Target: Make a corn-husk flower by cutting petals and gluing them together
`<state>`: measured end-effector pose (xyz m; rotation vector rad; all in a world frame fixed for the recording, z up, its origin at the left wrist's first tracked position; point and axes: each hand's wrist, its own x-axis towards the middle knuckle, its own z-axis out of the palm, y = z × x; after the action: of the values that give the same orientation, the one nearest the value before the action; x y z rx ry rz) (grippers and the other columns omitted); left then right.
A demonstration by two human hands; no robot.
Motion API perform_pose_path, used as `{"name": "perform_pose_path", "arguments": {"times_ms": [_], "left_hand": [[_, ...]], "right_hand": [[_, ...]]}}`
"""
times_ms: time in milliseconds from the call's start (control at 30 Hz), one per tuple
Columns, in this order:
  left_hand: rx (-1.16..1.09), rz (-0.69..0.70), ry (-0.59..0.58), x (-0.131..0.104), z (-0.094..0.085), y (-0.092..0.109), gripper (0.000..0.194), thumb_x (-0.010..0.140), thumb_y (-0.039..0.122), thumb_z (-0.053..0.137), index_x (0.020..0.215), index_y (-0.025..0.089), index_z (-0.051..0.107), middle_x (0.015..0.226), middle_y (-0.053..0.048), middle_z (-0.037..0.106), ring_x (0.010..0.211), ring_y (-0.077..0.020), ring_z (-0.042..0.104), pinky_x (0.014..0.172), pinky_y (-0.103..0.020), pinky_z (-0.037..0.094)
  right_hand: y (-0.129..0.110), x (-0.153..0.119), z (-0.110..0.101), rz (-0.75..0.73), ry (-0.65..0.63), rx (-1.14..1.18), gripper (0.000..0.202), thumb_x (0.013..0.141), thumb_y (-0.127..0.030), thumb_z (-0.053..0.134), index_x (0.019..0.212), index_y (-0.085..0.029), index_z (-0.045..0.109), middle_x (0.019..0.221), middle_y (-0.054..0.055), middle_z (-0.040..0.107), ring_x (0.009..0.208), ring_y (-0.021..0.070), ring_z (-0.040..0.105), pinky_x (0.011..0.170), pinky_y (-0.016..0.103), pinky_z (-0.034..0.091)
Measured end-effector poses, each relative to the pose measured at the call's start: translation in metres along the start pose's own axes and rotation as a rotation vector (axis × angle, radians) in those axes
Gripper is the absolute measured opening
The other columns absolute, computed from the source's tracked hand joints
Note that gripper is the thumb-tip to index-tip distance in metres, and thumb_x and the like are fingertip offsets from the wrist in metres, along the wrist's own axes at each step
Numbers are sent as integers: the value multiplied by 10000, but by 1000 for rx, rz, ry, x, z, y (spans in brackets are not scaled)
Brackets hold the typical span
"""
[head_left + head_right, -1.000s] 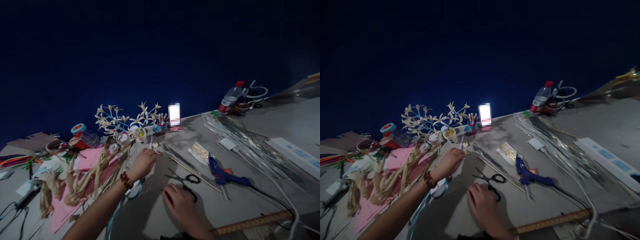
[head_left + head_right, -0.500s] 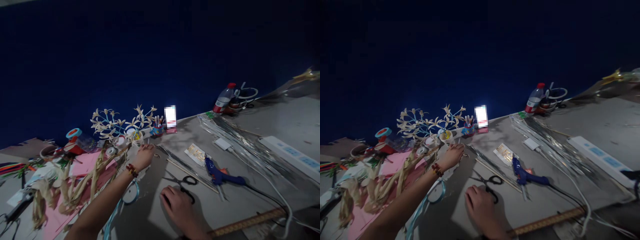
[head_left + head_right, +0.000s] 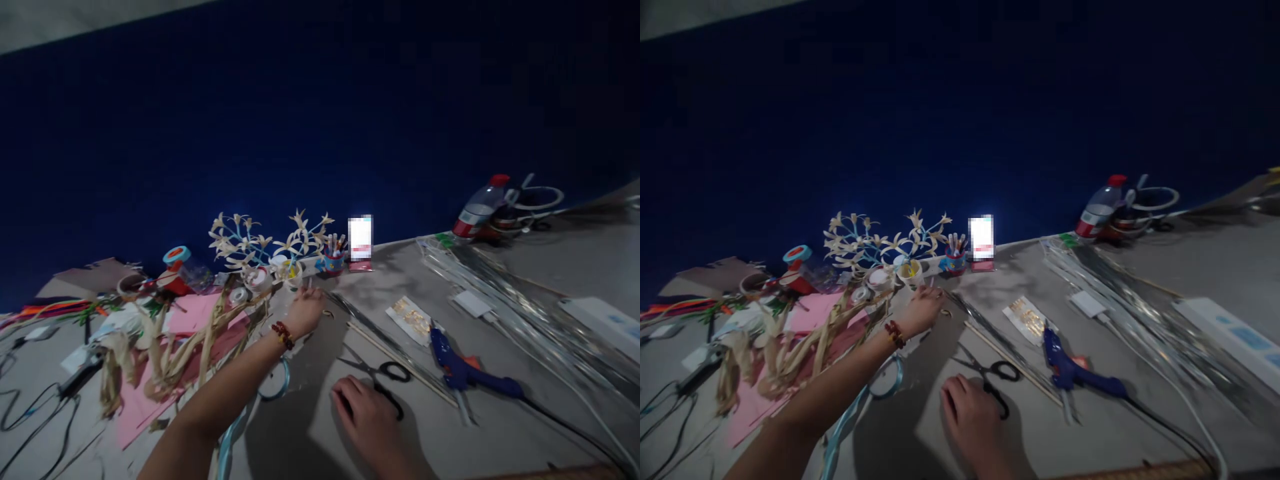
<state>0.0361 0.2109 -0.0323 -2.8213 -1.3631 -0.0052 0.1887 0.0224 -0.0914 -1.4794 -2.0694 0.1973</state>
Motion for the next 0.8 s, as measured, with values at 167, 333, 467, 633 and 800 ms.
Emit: {"name": "perform_pose_path", "arguments": {"times_ms": [167, 333, 467, 633, 800], "left_hand": [[-30, 32, 73, -17, -16, 12, 353, 949, 74, 426, 1247, 133, 605, 1303, -188, 641, 1223, -304, 582, 1168, -541, 304], [-108, 40, 152, -69, -32, -6, 329, 991, 174, 468, 1285, 201, 612, 1321, -120, 651, 1225, -241, 584, 1110, -416, 423], [-109, -166, 207, -97, -33, -54, 321, 965, 114, 458, 1178, 186, 686, 1216, -136, 703, 1163, -276, 625, 1049, -490, 474], [-111, -280, 187, -115, -37, -82, 263, 973, 187, 499, 1119, 206, 717, 1371, -94, 650, 1264, -238, 593, 1085, -374, 457], [-65, -548, 173, -163, -38, -70, 382, 1038, 323, 343, 1163, 166, 668, 1073, -168, 745, 981, -297, 711, 827, -388, 540]], "right_hand": [[7, -1, 5, -55, 28, 14, 206, 980, -193, 460, 884, -250, 633, 812, 17, 738, 701, 200, 711, 648, 305, 444], [7, -1, 6, -47, 36, 26, 217, 998, -225, 452, 887, -257, 635, 811, 16, 743, 691, 198, 711, 646, 300, 446], [4, -1, 3, -28, 13, 35, 231, 1013, -240, 447, 894, -249, 644, 830, 18, 747, 717, 192, 709, 675, 295, 447], [4, -1, 1, 7, -34, 42, 215, 1008, -242, 466, 915, -240, 660, 868, 24, 753, 747, 184, 713, 691, 287, 454], [4, -1, 1, 21, -4, 35, 238, 1009, -247, 454, 895, -223, 662, 849, 32, 749, 737, 194, 719, 682, 287, 456]]}}
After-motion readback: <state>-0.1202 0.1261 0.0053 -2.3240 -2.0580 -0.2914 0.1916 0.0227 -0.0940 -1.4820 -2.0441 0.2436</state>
